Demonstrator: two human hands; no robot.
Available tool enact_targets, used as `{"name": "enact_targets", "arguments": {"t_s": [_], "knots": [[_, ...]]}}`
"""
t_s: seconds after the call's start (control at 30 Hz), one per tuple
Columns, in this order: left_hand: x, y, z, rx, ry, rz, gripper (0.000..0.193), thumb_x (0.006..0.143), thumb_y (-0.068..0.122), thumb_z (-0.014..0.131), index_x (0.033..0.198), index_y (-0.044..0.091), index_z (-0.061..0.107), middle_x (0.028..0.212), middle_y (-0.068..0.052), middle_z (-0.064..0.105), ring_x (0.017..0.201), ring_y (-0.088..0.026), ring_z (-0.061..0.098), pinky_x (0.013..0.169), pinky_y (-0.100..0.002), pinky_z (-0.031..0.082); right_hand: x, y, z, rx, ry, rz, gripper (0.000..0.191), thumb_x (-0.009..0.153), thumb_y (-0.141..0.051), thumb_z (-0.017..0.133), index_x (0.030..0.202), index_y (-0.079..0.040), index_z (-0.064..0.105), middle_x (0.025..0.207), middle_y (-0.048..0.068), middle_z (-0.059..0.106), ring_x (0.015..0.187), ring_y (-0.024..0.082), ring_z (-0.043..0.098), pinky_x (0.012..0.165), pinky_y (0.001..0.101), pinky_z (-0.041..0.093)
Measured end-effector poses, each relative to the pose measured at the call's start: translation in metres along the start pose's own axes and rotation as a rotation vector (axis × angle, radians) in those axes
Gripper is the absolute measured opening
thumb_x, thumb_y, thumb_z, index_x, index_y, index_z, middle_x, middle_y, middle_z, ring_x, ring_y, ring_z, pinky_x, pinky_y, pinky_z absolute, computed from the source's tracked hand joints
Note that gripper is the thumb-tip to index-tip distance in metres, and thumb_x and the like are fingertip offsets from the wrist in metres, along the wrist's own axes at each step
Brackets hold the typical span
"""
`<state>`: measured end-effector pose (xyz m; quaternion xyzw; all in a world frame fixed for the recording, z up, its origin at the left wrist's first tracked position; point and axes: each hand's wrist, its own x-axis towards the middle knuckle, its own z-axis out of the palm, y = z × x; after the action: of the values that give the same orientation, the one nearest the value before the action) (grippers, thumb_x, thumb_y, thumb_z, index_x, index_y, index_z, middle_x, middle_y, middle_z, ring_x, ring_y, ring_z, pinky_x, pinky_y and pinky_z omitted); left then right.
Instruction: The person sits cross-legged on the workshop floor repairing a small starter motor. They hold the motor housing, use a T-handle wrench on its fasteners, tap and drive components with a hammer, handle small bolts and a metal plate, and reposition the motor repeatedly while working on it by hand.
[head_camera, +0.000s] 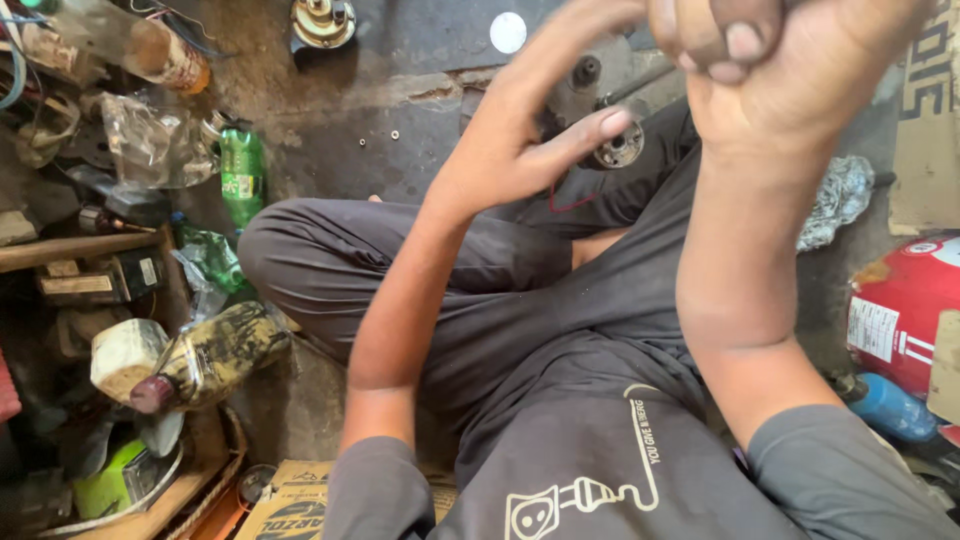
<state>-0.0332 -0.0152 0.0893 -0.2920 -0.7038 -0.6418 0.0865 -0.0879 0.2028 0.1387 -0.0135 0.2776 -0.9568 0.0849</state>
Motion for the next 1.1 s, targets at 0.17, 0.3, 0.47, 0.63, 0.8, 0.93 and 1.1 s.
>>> {"name": "enact_targets", "arguments": {"t_s": [0.17,0.3,0.47,0.63,0.8,0.93,1.1], "knots": [[0.025,0.023,0.015,0.174,-0.017,-0.003,0.035,0.112,0.010,0.070,0.143,0.004,0.055,0.128,-0.017,0.069,0.119,-0.031,0.068,0.102,-0.034,0.055,0.002,0.008,-0.005,-0.299,-0.133,-0.283,0.060,0.118,-0.043,0.039,0.083,0.005,0.043,0.060,0.018,0.037,0.049,0.030,0.034,0.052,0.0412,0.027],[0.036,0.026,0.029,0.138,0.173,-0.142,0.028,0.093,0.020,0.079,0.114,0.006,0.066,0.097,-0.012,0.074,0.086,-0.028,0.075,0.079,-0.034,0.059,-0.005,0.007,-0.002,-0.341,-0.184,-0.249,0.049,0.118,-0.039,0.042,0.096,0.004,0.051,0.074,0.018,0.048,0.058,0.029,0.044,0.056,0.0384,0.032],[0.055,0.027,0.029,0.510,0.294,0.011,0.043,0.074,0.024,0.095,0.097,0.006,0.063,0.083,-0.009,0.068,0.078,-0.026,0.067,0.071,-0.037,0.053,-0.022,0.014,0.014,-0.335,-0.229,-0.195,0.035,0.116,-0.028,0.047,0.106,0.003,0.058,0.087,0.016,0.058,0.069,0.028,0.053,0.061,0.0358,0.039],[0.033,0.040,0.004,0.266,0.125,-0.183,0.050,0.074,0.021,0.094,0.104,0.002,0.059,0.094,-0.006,0.062,0.076,-0.015,0.066,0.062,-0.029,0.051,-0.025,0.021,0.015,-0.425,-0.316,-0.289,0.018,0.118,-0.010,0.059,0.106,0.003,0.059,0.090,0.013,0.058,0.076,0.024,0.053,0.068,0.0342,0.040],[0.008,0.051,-0.003,0.306,0.089,-0.094,0.027,0.098,0.004,0.080,0.117,0.006,0.061,0.109,-0.002,0.066,0.089,-0.012,0.069,0.072,-0.027,0.053,-0.011,0.023,0.000,-0.441,-0.328,-0.398,0.023,0.115,-0.011,0.058,0.095,0.002,0.060,0.082,0.011,0.060,0.071,0.024,0.055,0.066,0.0349,0.042],[0.005,0.056,0.001,0.276,0.093,-0.164,0.022,0.100,0.001,0.073,0.118,0.006,0.063,0.104,-0.002,0.068,0.092,-0.012,0.070,0.073,-0.028,0.054,-0.007,0.022,-0.010,-0.527,-0.255,-0.482,0.027,0.119,-0.006,0.059,0.093,0.003,0.057,0.079,0.013,0.055,0.067,0.023,0.051,0.063,0.0338,0.037],[0.004,0.057,0.010,0.324,0.080,-0.187,0.022,0.099,0.001,0.070,0.119,0.008,0.063,0.099,-0.004,0.066,0.087,-0.018,0.068,0.072,-0.030,0.053,-0.006,0.019,0.000,-0.556,-0.336,-0.535,0.029,0.120,-0.007,0.057,0.093,0.001,0.054,0.074,0.013,0.048,0.061,0.022,0.046,0.059,0.0323,0.035]]}}
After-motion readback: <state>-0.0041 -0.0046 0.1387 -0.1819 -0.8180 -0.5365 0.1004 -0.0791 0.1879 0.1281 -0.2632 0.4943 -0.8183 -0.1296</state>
